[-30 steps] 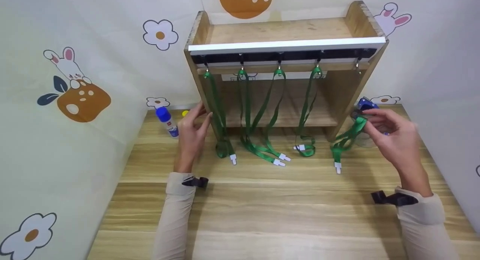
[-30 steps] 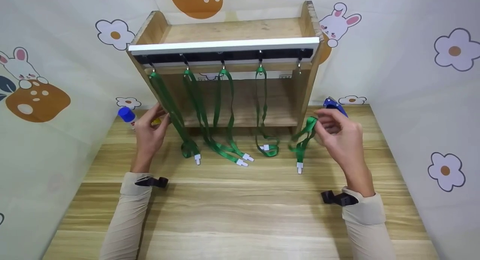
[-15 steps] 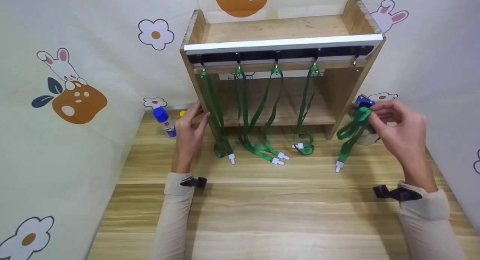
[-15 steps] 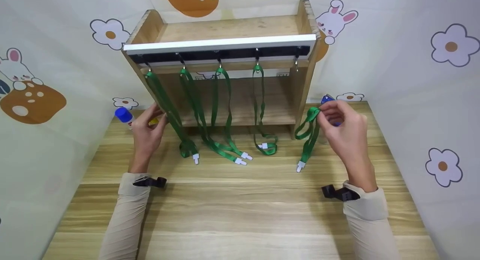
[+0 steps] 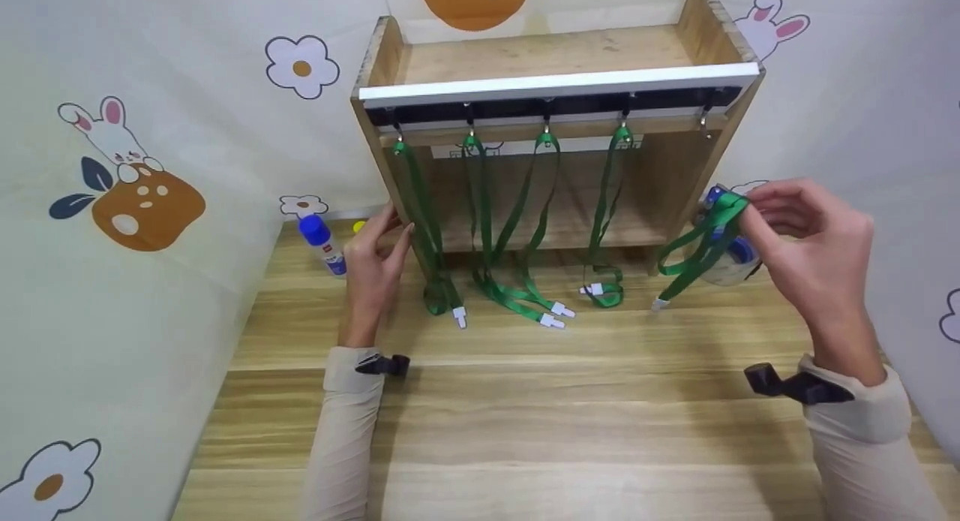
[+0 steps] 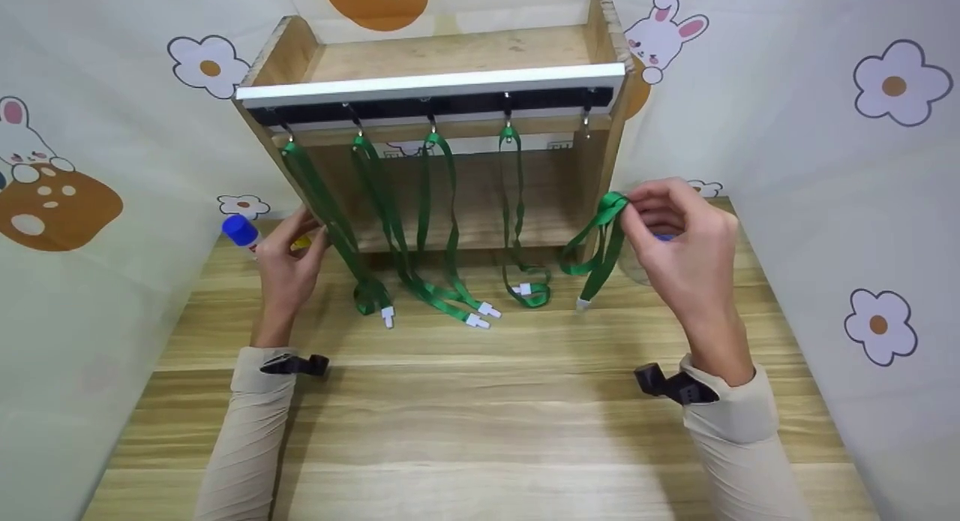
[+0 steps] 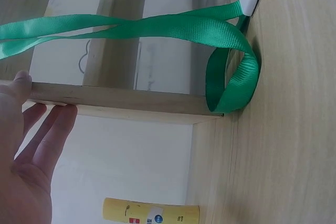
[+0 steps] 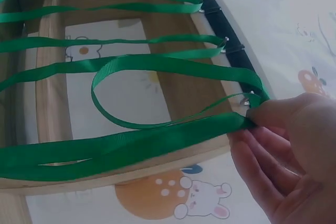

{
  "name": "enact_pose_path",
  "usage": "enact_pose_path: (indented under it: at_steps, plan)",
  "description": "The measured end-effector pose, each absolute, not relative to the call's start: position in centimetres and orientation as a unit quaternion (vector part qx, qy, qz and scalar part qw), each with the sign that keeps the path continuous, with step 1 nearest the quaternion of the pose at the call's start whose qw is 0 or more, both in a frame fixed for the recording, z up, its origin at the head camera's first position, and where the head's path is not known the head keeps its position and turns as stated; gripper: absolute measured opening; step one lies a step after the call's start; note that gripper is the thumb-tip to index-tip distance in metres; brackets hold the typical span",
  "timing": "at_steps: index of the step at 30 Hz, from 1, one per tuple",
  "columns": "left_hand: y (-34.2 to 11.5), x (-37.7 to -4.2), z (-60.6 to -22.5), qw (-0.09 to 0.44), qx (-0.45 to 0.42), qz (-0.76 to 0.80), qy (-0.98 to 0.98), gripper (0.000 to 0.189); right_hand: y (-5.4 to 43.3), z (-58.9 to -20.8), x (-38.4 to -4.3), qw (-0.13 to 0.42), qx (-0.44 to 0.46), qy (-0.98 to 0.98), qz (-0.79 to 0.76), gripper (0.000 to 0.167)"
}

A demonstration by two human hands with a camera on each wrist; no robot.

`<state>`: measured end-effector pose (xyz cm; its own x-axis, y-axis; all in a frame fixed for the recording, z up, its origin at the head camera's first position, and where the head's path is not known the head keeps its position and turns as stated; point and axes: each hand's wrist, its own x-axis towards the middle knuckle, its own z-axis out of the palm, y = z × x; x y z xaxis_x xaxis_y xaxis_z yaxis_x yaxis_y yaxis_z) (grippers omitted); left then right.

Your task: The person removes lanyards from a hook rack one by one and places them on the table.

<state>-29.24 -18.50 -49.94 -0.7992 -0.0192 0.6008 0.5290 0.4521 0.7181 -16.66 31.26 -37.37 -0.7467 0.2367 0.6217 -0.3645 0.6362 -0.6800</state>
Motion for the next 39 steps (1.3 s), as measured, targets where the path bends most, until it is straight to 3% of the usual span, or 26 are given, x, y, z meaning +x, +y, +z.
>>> enact_pose_path:
  at_steps: [23,27,39]
  plan:
    - [-18.5,-29.2,-49.9,0.277,-0.159,-0.493,-0.809,0.048,30.7,-37.6,-17.5,0.327,0.063,-0.837,0.433,0.012]
    - [-18.5,-29.2,-49.8,0.277,-0.155,-0.493,-0.81,0.049,32.3,-38.2,-17.1,0.323,0.03,-0.831,0.452,0.014]
    - [-18.5,-29.4,-50.1,0.307,-0.172,-0.483,-0.802,0.047,39.6,-44.0,-17.5,0.231,-0.058,-0.885,0.401,0.016]
